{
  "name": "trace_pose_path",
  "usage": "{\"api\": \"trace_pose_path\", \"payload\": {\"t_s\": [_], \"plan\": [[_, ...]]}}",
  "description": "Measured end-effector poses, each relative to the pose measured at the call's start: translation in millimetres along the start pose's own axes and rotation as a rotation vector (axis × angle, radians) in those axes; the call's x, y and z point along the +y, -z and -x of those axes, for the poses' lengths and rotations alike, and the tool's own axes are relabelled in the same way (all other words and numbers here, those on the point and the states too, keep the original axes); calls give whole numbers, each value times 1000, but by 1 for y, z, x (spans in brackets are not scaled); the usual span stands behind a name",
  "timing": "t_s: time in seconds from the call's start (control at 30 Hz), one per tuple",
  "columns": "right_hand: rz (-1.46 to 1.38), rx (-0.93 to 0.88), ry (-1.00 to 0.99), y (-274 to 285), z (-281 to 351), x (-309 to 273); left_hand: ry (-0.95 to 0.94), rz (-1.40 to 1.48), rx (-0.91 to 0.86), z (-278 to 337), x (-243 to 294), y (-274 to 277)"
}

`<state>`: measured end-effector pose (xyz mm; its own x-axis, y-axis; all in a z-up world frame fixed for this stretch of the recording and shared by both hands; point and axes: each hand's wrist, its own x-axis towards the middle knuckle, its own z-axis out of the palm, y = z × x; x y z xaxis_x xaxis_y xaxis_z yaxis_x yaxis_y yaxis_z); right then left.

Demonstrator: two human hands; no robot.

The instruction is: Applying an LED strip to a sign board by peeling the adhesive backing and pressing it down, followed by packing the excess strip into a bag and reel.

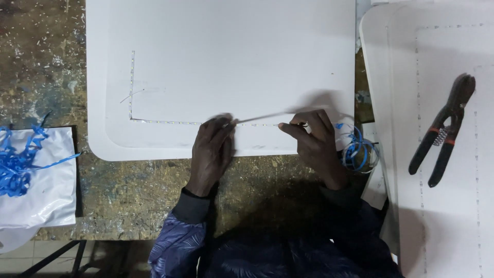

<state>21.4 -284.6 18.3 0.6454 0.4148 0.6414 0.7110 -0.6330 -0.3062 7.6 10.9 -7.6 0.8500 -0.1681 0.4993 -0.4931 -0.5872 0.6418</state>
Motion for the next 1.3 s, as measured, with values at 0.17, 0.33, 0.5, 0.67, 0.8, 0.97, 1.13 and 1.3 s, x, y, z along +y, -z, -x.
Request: {"api": "trace_pose_path", "payload": {"t_s": [0.17,0.33,0.5,0.67,0.8,0.97,1.13,1.3], "plan": [[-6,-69,-67,-16,25,14,-29,-59,-14,9,-8,-6],[22,-81,-62,-24,35,22,-45,-102,-31,10,-10,-7],[-3,-111,-110,-19,28,15,-39,-92,-44,8,-9,-6],[-9,-94,-86,-22,31,20,-37,-92,-34,7,-8,-7],[8,-101,-79,-22,33,22,-41,-99,-28,9,-13,-11],[-20,-64,-92,-23,33,22,-5,-270,-250,12,13,-25],[1,-112,-68,-25,39,27,36,-290,-421,9,61,-44],[-25,-145,-74,-16,35,22,-84,-224,-287,28,68,-90]]}}
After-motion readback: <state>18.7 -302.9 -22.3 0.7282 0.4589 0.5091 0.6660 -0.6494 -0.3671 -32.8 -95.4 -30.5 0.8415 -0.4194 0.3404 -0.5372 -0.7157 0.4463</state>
